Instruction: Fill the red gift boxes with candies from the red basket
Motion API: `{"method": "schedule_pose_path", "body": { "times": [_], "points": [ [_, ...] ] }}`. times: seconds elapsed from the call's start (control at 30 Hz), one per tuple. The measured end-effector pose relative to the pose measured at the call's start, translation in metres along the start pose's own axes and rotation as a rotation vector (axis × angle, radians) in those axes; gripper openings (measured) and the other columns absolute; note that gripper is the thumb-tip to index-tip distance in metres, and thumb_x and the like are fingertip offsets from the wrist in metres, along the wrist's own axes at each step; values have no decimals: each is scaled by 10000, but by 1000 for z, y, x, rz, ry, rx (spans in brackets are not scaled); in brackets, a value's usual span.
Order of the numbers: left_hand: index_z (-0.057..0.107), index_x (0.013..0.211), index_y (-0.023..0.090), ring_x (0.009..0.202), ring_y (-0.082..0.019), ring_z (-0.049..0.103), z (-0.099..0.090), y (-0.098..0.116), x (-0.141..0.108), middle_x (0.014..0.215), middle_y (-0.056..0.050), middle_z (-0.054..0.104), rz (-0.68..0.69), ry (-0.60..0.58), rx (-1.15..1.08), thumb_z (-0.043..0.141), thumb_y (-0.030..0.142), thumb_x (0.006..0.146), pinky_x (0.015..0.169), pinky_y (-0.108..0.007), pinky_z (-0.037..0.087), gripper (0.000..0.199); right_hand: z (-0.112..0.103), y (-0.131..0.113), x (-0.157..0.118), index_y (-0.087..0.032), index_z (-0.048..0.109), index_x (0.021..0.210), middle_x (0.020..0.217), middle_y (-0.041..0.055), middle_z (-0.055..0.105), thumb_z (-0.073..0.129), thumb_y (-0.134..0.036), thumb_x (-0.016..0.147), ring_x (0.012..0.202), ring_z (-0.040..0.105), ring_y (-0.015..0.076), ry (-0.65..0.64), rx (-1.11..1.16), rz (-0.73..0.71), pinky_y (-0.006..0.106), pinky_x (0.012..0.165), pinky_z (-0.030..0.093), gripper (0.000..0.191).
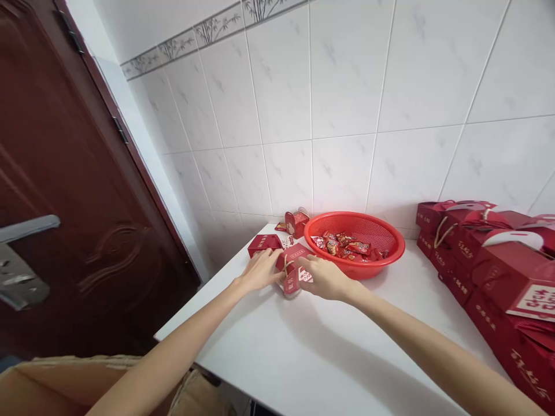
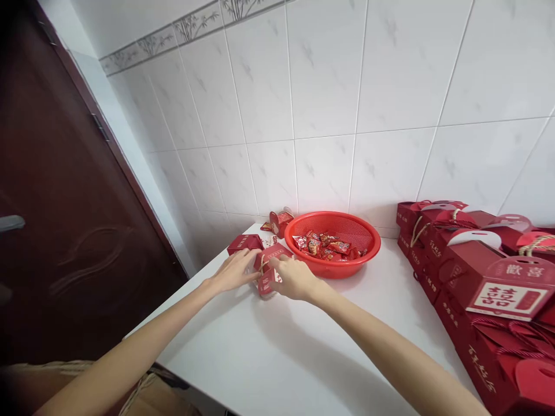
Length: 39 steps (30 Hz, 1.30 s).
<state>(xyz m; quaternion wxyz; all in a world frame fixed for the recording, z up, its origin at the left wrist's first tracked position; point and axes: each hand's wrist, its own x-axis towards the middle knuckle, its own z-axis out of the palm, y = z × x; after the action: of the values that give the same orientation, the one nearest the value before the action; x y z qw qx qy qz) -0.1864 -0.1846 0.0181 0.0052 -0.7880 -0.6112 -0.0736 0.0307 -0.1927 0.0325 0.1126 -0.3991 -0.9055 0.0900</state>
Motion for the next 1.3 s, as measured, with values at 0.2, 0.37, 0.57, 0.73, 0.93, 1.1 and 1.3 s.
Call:
{"method": "schedule_pose_path", "body": {
  "times": [0.2, 0.37, 0.57, 0.73, 0.93, 1.1, 1.3],
  "points": [
    [663, 1023, 191, 922, -257, 669, 12, 6, 3, 983, -86, 680, 64, 148, -26, 446, 239, 921, 838, -373, 486, 244, 20, -9, 10, -204, 565, 1262, 1125, 121, 644, 637, -428, 910, 913, 679, 248, 49, -78, 125, 300, 717, 456, 423],
    [586, 793, 196, 853, -219, 653, 7, 6, 5, 928, -69, 675, 64, 291, -249, 445, 268, 885, 768, -333, 486, 184, 31, -12, 3, -168, 555, 1189, 1123, 166, 636, 630, -330, 905, 942, 691, 286, 81, -170, 211, 322, 738, 471, 335],
    [564, 958, 213, 698, -202, 659, -2, 22, -2, 743, 2, 680, 22, 178, -380, 540, 422, 866, 672, -299, 468, 229, 32, -10, -6, -162, 488, 1189, 1074, 154, 678, 528, -117, 884, 902, 701, 271, 42, -107, 301, 286, 624, 396, 311],
    [620, 1053, 179, 943, -307, 682, 3, 47, -7, 979, -104, 726, 32, 102, 78, 578, 221, 808, 785, -375, 469, 252, 29, -5, -8, -180, 529, 1091, 954, 107, 724, 561, -128, 858, 844, 684, 243, 28, 37, 302, 268, 611, 336, 240],
    [648, 945, 210, 768, -226, 669, -18, 45, 2, 734, -7, 682, -101, 183, -350, 554, 156, 738, 728, -335, 483, 233, 3, 10, -17, -191, 600, 794, 698, -10, 615, 563, -104, 741, 642, 544, 133, 150, 404, 172, 232, 582, 331, 108],
    [612, 884, 195, 558, -144, 603, -46, 39, 13, 625, 28, 624, -328, 89, -1041, 605, 214, 666, 569, -256, 469, 220, -31, 31, -34, -172, 635, 718, 597, -27, 549, 509, -111, 704, 571, 491, 117, 177, 562, 89, 243, 574, 351, 141],
    [667, 878, 202, 917, -216, 672, -39, 50, 15, 927, -44, 717, -181, 152, -1005, 725, 380, 694, 827, -336, 531, 263, -46, 59, -50, -164, 676, 761, 616, -19, 555, 519, -165, 705, 588, 484, 122, 115, 614, 54, 248, 562, 348, 167]
  ]
}}
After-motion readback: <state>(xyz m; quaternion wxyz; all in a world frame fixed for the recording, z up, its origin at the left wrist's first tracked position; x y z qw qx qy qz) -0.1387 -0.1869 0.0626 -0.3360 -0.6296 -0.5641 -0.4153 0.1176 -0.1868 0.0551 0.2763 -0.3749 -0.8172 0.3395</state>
